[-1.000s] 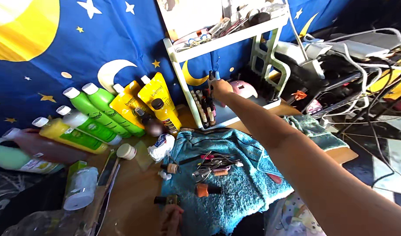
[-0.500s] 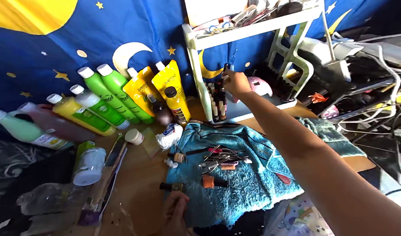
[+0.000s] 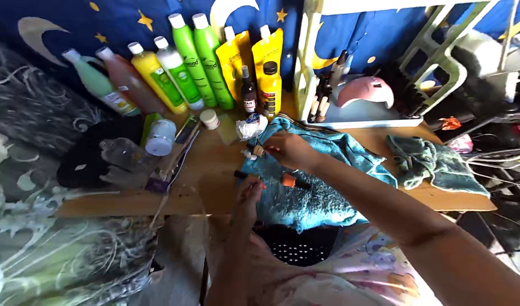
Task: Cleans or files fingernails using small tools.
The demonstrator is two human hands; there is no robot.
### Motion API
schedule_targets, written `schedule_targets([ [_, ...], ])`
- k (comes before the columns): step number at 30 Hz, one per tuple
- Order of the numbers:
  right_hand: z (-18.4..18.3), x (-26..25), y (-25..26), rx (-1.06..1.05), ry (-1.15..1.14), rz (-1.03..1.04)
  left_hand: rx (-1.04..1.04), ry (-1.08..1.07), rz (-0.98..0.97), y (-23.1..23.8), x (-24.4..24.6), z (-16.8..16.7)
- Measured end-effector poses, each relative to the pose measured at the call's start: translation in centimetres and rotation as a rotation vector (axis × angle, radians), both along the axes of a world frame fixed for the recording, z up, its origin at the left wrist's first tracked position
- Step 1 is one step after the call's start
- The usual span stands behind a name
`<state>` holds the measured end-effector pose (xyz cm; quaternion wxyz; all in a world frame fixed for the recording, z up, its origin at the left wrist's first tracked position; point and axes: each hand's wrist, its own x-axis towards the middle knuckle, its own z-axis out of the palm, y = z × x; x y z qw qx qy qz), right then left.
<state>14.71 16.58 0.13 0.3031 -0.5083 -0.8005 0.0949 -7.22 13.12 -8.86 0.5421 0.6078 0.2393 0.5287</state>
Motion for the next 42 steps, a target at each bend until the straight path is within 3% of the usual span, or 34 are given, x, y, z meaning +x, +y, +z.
schedule_targets([
  [4, -0.4, -3.6, 3.1, -0.248, -0.141, -0.141, -0.016, 0.001, -0.019, 0.1, 0.2, -0.3],
  [8, -1.6, -5.1, 4.5, -0.318, -0.186, -0.252, 0.011, 0.034, -0.022, 0.0, 0.2, 0.1],
  [13, -1.3, -4.0, 0.2, -0.147, 0.26, -0.217, 0.04, 0.089, 0.043, 0.0, 0.5, 0.2],
  [17, 0.6, -3.5, -7.4, -0.336, 0.825, -0.109, 0.195, 0.202, 0.098, -0.7, 1.5, 0.7],
  [19, 0.2, -3.4, -10.7, -0.319, 0.927, -0.07, 0.27, 0.204, 0.083, -2.5, 2.5, 1.5],
  [23, -1.2, -1.5, -16.8, -0.193, 0.614, -0.074, 0.331, 0.266, -0.021, -6.4, 2.9, 2.8],
  [26, -1.8, 0.3, -20.7, -0.408, 0.352, -0.004, 0.436, 0.46, -0.185, -8.2, 1.5, 3.3],
  [28, -2.6, -0.2, -22.9, -0.516, 0.328, 0.066, 0.483, 0.503, -0.273, -9.6, 1.3, 4.1],
  [30, -3.2, -1.4, -24.2, -0.443, 0.378, 0.071, 0.474, 0.445, -0.303, -10.9, 1.7, 5.0],
  [33, -1.7, -2.2, -25.0, -0.059, 0.447, -0.019, 0.327, 0.127, -0.283, -11.4, 2.3, 6.0],
  [36, 1.9, -2.8, -26.3, 0.325, 0.853, -0.01, 0.008, -0.287, -0.211, -10.1, 2.8, 6.8],
  [38, 1.9, -4.0, -26.3, 0.464, 1.015, 0.046, -0.182, -0.455, -0.168, -9.6, 2.6, 7.8],
  [40, -1.3, -4.1, -25.5, 0.283, 0.623, 0.095, -0.22, -0.54, -0.159, -10.1, 2.8, 8.6],
  [42, -2.1, -5.0, -24.5, 0.139, 0.232, 0.055, -0.185, -0.558, -0.166, -11.0, 3.2, 8.9],
])
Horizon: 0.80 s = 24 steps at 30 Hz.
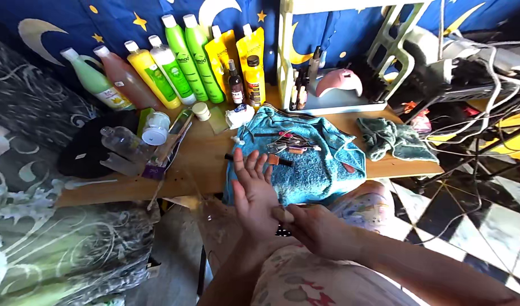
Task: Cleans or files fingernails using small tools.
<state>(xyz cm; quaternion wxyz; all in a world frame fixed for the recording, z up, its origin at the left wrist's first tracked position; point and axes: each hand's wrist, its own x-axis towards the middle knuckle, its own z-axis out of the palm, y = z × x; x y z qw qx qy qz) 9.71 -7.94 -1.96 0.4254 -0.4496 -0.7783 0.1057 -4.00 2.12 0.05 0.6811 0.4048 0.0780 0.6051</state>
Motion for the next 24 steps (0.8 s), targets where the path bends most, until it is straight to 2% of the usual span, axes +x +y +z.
schedule_targets([
  [1, 0.6, -0.1, -0.1, -0.002, -0.037, -0.011, 0.007, -0.003, -0.002, -0.1, -0.1, -0.1],
  [2, 1.6, 0.3, -0.4, 0.061, 0.026, -0.028, 0.006, -0.016, 0.004, 0.0, -0.1, -0.3],
  [5, 1.5, 0.6, -0.4, 0.236, 0.419, 0.001, 0.001, 0.005, 0.062, 0.5, -0.3, -1.0],
  [6, 0.5, 0.6, -0.1, 0.187, 0.359, 0.03, -0.005, 0.018, 0.062, 0.4, -0.2, -0.8],
  [7, 0.2, 0.5, 0.0, 0.082, 0.162, 0.007, 0.001, 0.04, 0.054, 0.2, 0.0, -0.5],
  [9, 0.9, 0.0, 0.1, -0.086, -0.035, -0.031, 0.025, 0.087, 0.035, 0.2, 0.1, -0.2],
  [11, 2.3, 0.4, -0.5, 0.066, 0.108, -0.026, 0.023, 0.092, 0.048, 0.8, -0.1, -0.4],
  [13, 1.3, 0.5, -0.5, 0.237, 0.359, 0.024, 0.013, 0.092, 0.062, 1.2, 0.0, -0.8],
  [14, 0.3, 0.5, -0.1, 0.248, 0.311, 0.046, 0.011, 0.094, 0.057, 1.1, 0.2, -0.8],
  [15, -0.4, 0.6, 0.2, 0.216, 0.128, 0.012, 0.021, 0.094, 0.051, 1.0, 0.4, -0.7],
  [17, -0.2, 0.3, 0.5, 0.058, -0.064, -0.031, 0.049, 0.099, 0.037, 0.9, 0.6, -0.5],
  [19, 1.5, 0.8, -0.3, 0.117, 0.052, -0.024, 0.029, 0.141, 0.063, 1.0, 0.4, -0.5],
  [21, 1.0, 1.1, -0.2, 0.246, 0.337, 0.006, 0.003, 0.138, 0.075, 1.3, 0.5, -0.8],
  [22, -0.1, 1.2, 0.2, 0.257, 0.349, 0.02, -0.006, 0.124, 0.059, 1.2, 0.7, -0.9],
  [24, -1.5, 1.4, 0.9, 0.113, 0.055, -0.018, 0.021, 0.156, 0.034, 0.8, 1.0, -0.6],
])
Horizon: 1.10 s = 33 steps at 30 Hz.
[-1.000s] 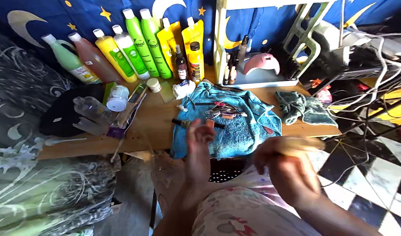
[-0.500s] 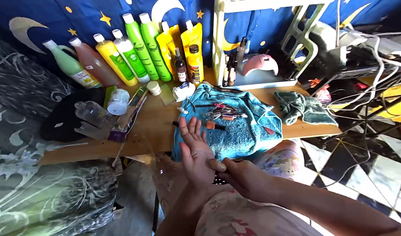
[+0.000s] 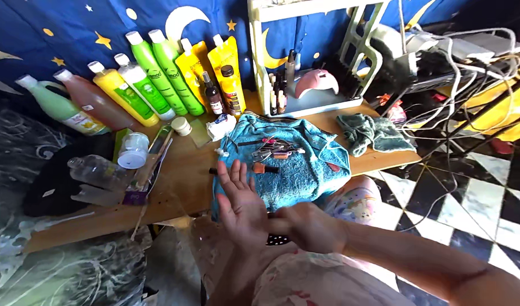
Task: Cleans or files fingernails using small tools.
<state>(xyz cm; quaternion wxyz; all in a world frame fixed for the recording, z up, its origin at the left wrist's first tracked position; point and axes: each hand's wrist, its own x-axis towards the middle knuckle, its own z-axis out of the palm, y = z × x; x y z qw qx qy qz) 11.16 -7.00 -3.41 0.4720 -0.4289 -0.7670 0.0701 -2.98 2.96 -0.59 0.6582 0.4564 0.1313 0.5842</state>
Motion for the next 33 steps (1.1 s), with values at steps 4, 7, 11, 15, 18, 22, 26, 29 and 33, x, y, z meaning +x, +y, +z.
schedule_targets([
  [4, 2.3, 0.7, -1.1, 0.087, 0.103, 0.009, -0.025, 0.055, 0.027, 0.0, -0.1, 0.1],
  [7, -0.3, 0.6, -0.5, 0.193, 0.275, 0.064, -0.073, 0.047, 0.037, -0.3, 0.6, 0.2],
  [11, 0.3, 0.7, -0.9, -0.007, -0.009, -0.039, 0.006, 0.11, -0.021, -0.6, 1.7, 0.6],
  [15, -0.2, 1.4, -1.1, 0.209, 0.342, -0.041, -0.044, 0.106, -0.005, -0.4, 2.5, 0.2],
  [18, -0.9, 1.2, -0.6, -0.331, 0.084, -0.049, 0.072, 0.176, -0.108, -0.9, 3.3, 0.1],
  [22, 0.5, 1.3, -0.3, -0.415, 0.214, -0.069, 0.117, 0.228, -0.315, -1.4, 3.6, -1.1],
  [26, 0.7, 1.5, 0.2, -0.443, 0.644, 0.073, 0.474, 0.433, -0.073, -1.6, 3.7, -0.5],
  [29, 0.7, 1.7, 1.1, -0.314, 1.013, 0.24, 0.546, 0.44, 0.11, -2.1, 4.9, -1.0],
  [33, 0.9, 2.6, 2.5, -0.178, 1.338, 0.069, 0.509, 0.508, -0.202, -5.8, 6.3, -4.7],
])
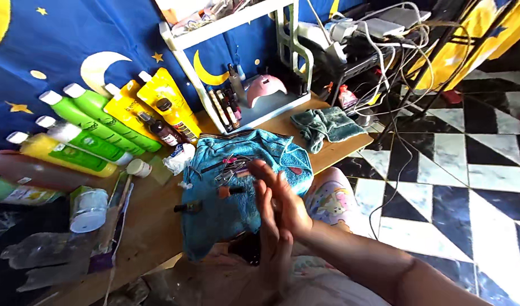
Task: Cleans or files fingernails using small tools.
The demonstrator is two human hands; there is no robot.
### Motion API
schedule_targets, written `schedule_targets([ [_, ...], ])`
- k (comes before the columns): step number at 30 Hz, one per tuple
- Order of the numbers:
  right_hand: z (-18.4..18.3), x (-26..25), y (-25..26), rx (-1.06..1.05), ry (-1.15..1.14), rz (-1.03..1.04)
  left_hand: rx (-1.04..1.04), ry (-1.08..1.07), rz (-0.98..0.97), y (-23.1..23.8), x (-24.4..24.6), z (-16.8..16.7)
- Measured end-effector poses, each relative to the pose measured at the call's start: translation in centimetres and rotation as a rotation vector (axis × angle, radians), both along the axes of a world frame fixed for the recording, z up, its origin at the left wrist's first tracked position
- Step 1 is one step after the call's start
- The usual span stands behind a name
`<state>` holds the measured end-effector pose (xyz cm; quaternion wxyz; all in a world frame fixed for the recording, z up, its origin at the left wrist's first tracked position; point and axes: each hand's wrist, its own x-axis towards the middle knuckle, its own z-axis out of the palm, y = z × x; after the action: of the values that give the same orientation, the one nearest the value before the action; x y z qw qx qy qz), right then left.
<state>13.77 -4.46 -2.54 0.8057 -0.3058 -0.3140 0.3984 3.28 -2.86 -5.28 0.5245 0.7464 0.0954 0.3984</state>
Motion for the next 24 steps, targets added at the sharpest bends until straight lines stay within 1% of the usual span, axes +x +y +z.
schedule_targets([
  [1, -0.2, 0.3, 0.1, -0.024, 0.029, -0.048, -0.088, 0.033, -0.083, -0.3, 0.1, 0.0],
  [2, -0.7, 0.1, -0.2, -0.025, -0.013, -0.064, -0.189, 0.053, -0.128, -0.4, 0.0, 0.7],
  [3, -1.3, -0.4, -0.8, -0.004, -0.148, -0.055, -0.308, 0.059, -0.081, -0.4, -0.3, 2.0],
  [5, -1.8, -2.3, -2.5, 0.074, -0.507, 0.026, -0.53, 0.037, 0.197, 0.2, -0.9, 5.5],
  [6, -1.5, -3.1, -3.4, 0.079, -0.668, 0.073, -0.502, -0.034, 0.155, 2.1, -1.7, 5.2],
  [7, -1.3, -3.7, -3.9, 0.062, -0.742, 0.111, -0.443, -0.098, 0.111, 3.6, -2.2, 4.2],
  [8, -2.0, -3.7, -3.6, 0.064, -0.732, 0.121, -0.409, -0.119, 0.112, 4.0, -2.0, 3.2],
  [10, -2.4, -2.2, -1.8, -0.028, -0.598, 0.056, -0.482, -0.076, 0.125, 2.2, -1.0, 1.8],
  [11, -2.3, -1.1, -0.8, -0.105, -0.514, -0.001, -0.516, -0.01, 0.026, 0.9, -1.1, 1.8],
  [12, -2.1, 0.0, 0.1, -0.159, -0.467, -0.039, -0.553, 0.066, -0.052, -0.3, -1.1, 2.7],
  [13, -1.9, 0.4, 0.6, -0.177, -0.459, -0.072, -0.62, 0.127, -0.102, -0.9, -1.2, 4.5],
  [14, -1.9, -0.1, 0.6, -0.152, -0.524, -0.088, -0.689, 0.144, -0.091, -0.7, -1.3, 6.5],
  [15, -2.2, -1.1, 0.1, -0.097, -0.629, -0.085, -0.703, 0.104, -0.04, 0.3, -1.5, 6.6],
  [17, -2.8, -3.7, -1.6, -0.011, -0.828, 0.024, -0.659, -0.041, 0.068, 3.8, -2.1, 3.6],
  [18, -3.1, -4.4, -2.0, 0.039, -0.895, 0.072, -0.667, -0.102, 0.111, 5.1, -2.3, 3.1],
  [19, -3.2, -4.8, -2.0, 0.067, -0.932, 0.093, -0.651, -0.155, 0.108, 5.7, -2.6, 3.0],
  [20, -3.1, -4.8, -1.6, 0.063, -0.927, 0.073, -0.632, -0.176, 0.13, 5.1, -2.5, 3.1],
  [21, -2.7, -4.3, -0.8, 0.029, -0.874, 0.028, -0.62, -0.175, 0.139, 3.7, -2.4, 2.9],
  [23, -1.3, -2.4, 1.2, -0.068, -0.708, -0.049, -0.588, -0.139, 0.011, 0.6, -2.5, 1.6],
  [24, -0.7, -1.7, 1.9, -0.096, -0.671, -0.079, -0.576, -0.136, -0.068, 0.0, -2.5, 1.2],
])
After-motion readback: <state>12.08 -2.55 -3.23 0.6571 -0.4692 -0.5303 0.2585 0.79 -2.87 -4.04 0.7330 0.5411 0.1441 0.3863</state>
